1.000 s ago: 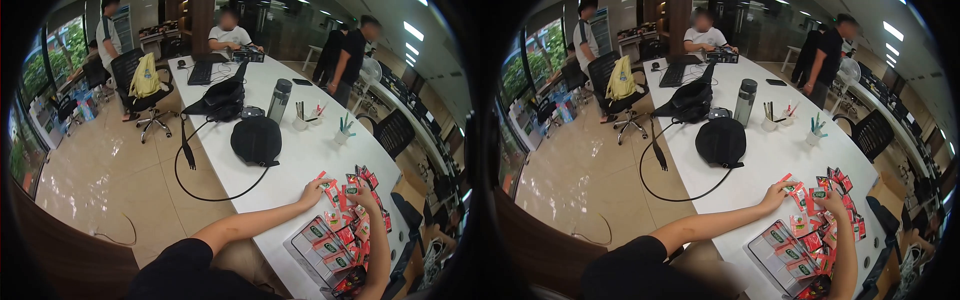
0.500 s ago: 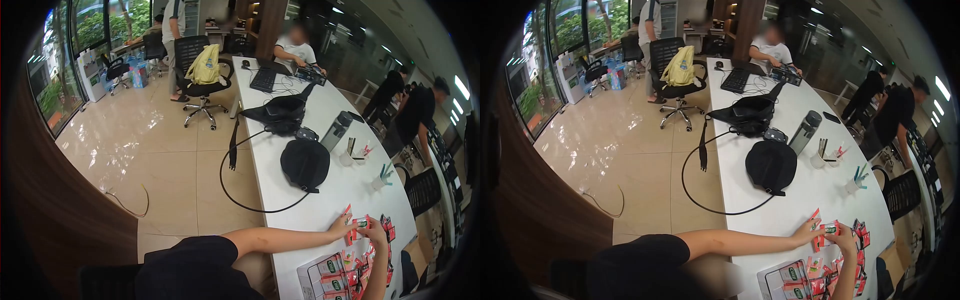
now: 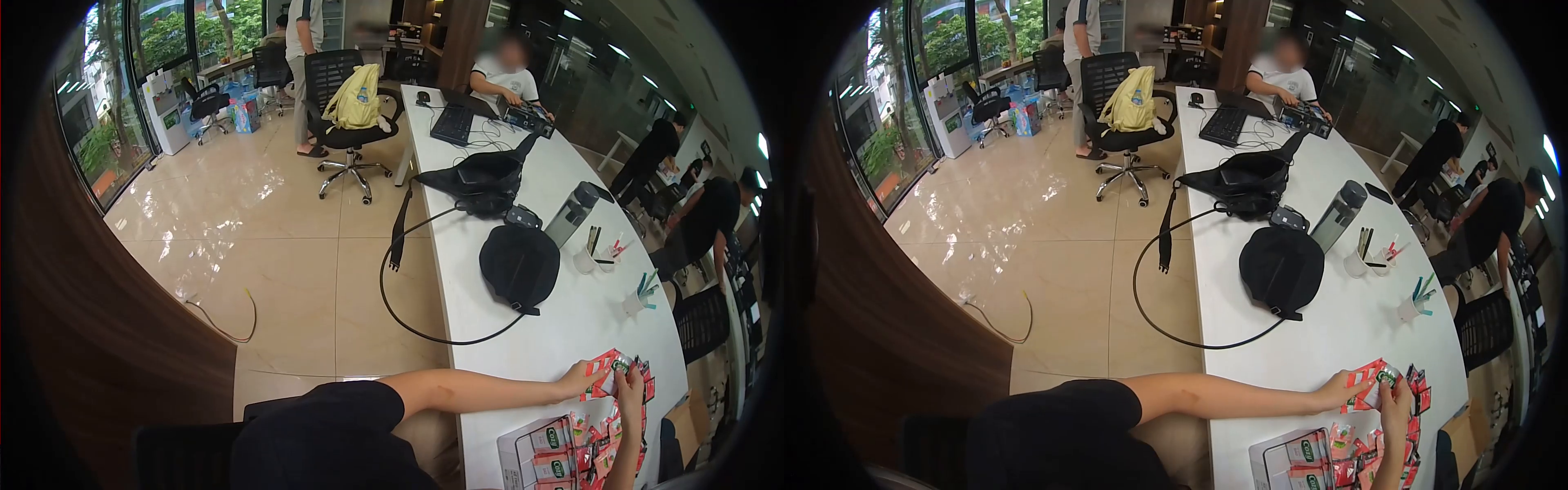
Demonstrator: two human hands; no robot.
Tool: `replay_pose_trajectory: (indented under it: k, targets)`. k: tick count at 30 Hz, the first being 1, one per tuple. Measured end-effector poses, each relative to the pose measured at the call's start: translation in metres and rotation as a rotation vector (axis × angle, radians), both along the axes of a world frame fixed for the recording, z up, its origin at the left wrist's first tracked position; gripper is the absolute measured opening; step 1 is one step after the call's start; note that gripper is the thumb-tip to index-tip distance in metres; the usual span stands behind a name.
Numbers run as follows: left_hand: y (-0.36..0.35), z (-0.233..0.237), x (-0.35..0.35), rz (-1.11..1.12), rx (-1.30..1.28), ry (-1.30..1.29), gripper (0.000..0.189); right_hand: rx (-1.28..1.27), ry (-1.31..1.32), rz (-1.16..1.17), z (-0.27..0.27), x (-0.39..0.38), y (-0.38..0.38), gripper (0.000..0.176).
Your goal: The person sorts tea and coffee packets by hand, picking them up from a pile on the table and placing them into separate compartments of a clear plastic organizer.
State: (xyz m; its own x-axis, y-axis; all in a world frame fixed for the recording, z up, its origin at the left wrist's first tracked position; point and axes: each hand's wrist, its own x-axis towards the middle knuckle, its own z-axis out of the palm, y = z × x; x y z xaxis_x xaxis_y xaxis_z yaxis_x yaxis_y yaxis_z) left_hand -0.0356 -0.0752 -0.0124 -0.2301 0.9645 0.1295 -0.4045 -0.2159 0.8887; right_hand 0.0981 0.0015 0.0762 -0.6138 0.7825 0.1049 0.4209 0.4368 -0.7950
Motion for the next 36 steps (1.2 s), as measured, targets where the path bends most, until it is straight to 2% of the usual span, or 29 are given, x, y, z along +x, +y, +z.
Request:
replay_pose_trajectory:
  k: [3, 5, 7, 8, 9, 12, 14, 15, 16, 19, 22, 23, 25, 26, 27, 29, 31, 33, 36]
  targets:
    - [0.000, 0.002, 0.000, -0.038, 0.045, 0.057, 0.032, 0.049, -0.232, -0.149, 0.029, 0.001, -0.028, 0.020]
    - [-0.007, 0.011, -0.008, -0.097, 0.113, 0.163, 0.032, 0.398, -0.103, -0.122, 0.015, 0.012, -0.024, 0.013]
    - [-0.022, 0.021, -0.012, -0.113, 0.140, 0.241, 0.033, 0.416, -0.047, -0.081, 0.022, 0.018, -0.035, 0.014]
    - [-0.025, 0.026, -0.014, -0.118, 0.159, 0.280, 0.033, 0.441, -0.105, -0.079, 0.031, 0.021, -0.045, 0.016]
    - [-0.010, 0.006, -0.003, -0.022, 0.307, 0.290, 0.032, 0.466, -0.163, -0.077, 0.036, 0.025, -0.052, 0.018]
    - [-0.017, 0.015, -0.014, -0.240, 0.291, 0.418, 0.031, 0.502, -0.194, -0.123, 0.034, 0.030, -0.055, 0.027]
    - [-0.011, 0.006, -0.010, -0.219, 0.339, 0.378, 0.029, 0.545, -0.217, -0.147, 0.043, 0.025, -0.078, 0.031]
    - [-0.005, 0.001, -0.005, -0.192, 0.366, 0.331, 0.029, 0.473, -0.245, -0.186, 0.053, 0.019, -0.092, 0.029]
    - [-0.010, 0.004, -0.004, -0.165, 0.388, 0.281, 0.028, 0.563, -0.230, -0.191, 0.049, 0.023, -0.093, 0.027]
    - [-0.020, 0.017, -0.017, -0.132, 0.250, 0.173, 0.029, 0.777, -0.200, -0.179, 0.036, 0.045, -0.093, 0.028]
    - [-0.025, 0.025, -0.034, -0.041, -0.001, 0.257, 0.032, 0.566, -0.138, -0.287, 0.061, 0.054, -0.136, 0.025]
    - [-0.012, 0.009, -0.032, 0.073, 0.027, 0.269, 0.034, 0.654, -0.154, -0.246, 0.073, 0.059, -0.157, 0.022]
    - [0.001, -0.005, -0.030, 0.158, 0.031, 0.201, 0.034, 0.828, -0.202, -0.165, 0.096, 0.067, -0.207, 0.025]
    - [0.004, -0.008, -0.025, 0.199, 0.031, 0.157, 0.034, 0.905, -0.203, -0.272, 0.105, 0.063, -0.232, 0.026]
    - [-0.012, 0.011, -0.030, 0.141, -0.038, 0.119, 0.034, 0.984, -0.205, -0.375, 0.112, 0.055, -0.256, 0.030]
    - [-0.009, 0.008, -0.027, 0.121, -0.009, 0.168, 0.034, 0.994, -0.071, -0.466, 0.109, 0.059, -0.276, 0.027]
    - [-0.007, 0.001, -0.029, 0.112, -0.016, 0.201, 0.034, 0.844, 0.192, -0.436, 0.088, 0.080, -0.291, 0.017]
    - [-0.002, -0.003, -0.028, 0.092, -0.050, 0.219, 0.035, 0.879, 0.204, -0.477, 0.076, 0.081, -0.299, 0.019]
    - [0.000, -0.007, -0.024, 0.162, 0.040, 0.117, 0.035, 0.921, 0.201, -0.558, 0.043, 0.066, -0.315, 0.023]
